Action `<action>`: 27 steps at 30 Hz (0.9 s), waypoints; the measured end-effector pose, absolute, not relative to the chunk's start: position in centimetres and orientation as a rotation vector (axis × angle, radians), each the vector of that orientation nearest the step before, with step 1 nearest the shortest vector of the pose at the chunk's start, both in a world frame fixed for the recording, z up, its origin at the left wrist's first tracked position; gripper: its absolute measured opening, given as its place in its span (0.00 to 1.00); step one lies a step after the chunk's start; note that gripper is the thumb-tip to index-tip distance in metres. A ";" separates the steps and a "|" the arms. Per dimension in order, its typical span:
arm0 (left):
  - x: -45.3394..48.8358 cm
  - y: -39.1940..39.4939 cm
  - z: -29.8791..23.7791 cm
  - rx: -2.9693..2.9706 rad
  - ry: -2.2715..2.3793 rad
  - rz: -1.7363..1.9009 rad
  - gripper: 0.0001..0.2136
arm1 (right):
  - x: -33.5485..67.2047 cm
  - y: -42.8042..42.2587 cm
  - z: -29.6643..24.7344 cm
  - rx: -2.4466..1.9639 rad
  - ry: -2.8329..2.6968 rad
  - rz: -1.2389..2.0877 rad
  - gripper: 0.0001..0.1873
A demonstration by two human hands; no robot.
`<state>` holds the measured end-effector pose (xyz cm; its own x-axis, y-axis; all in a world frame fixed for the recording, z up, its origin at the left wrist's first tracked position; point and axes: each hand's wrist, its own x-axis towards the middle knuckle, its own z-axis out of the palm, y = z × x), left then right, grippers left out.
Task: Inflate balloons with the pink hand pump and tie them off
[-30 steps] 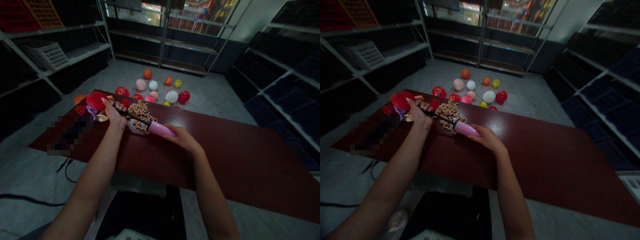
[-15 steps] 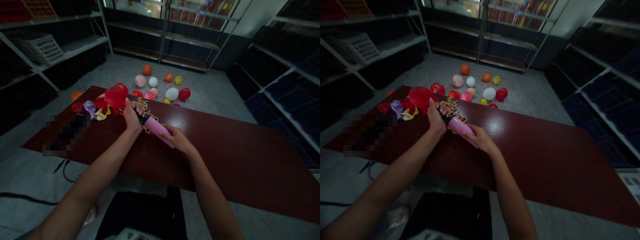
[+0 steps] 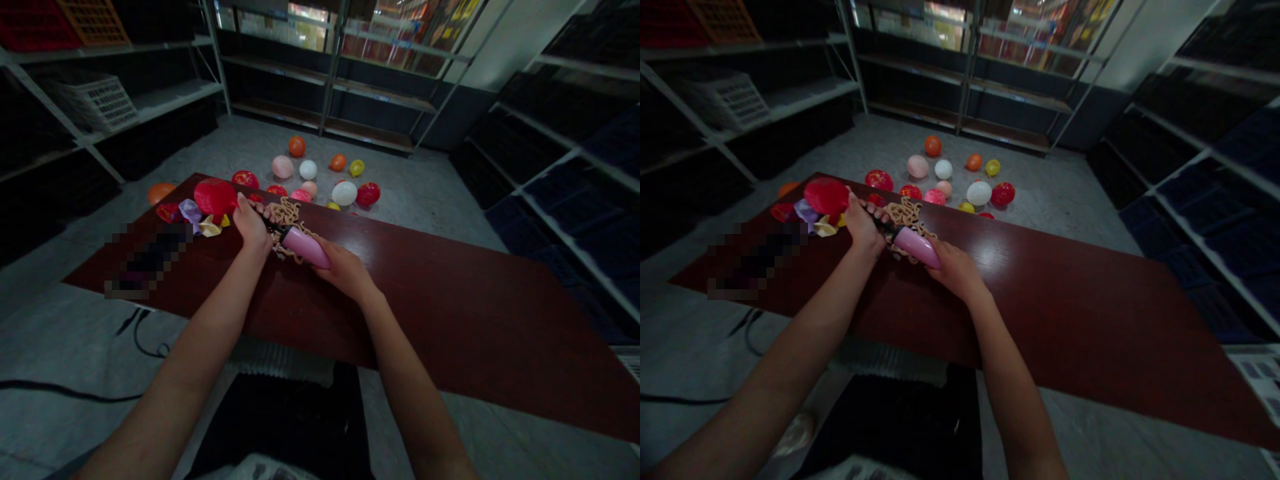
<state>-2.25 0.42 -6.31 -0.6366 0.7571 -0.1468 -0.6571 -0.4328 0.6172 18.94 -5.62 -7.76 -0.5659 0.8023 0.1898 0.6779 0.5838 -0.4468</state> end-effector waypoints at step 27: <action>-0.1 -1.5 -5.9 0.188 0.731 1.879 0.27 | 19.4 -6.6 -8.3 -1.258 -2.528 0.206 0.33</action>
<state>-0.09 -1.49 -5.92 -0.4264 0.8820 -0.2008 -0.7858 -0.2512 0.5652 19.42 -6.57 -8.33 -0.5665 0.7969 0.2097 0.7525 0.6040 -0.2626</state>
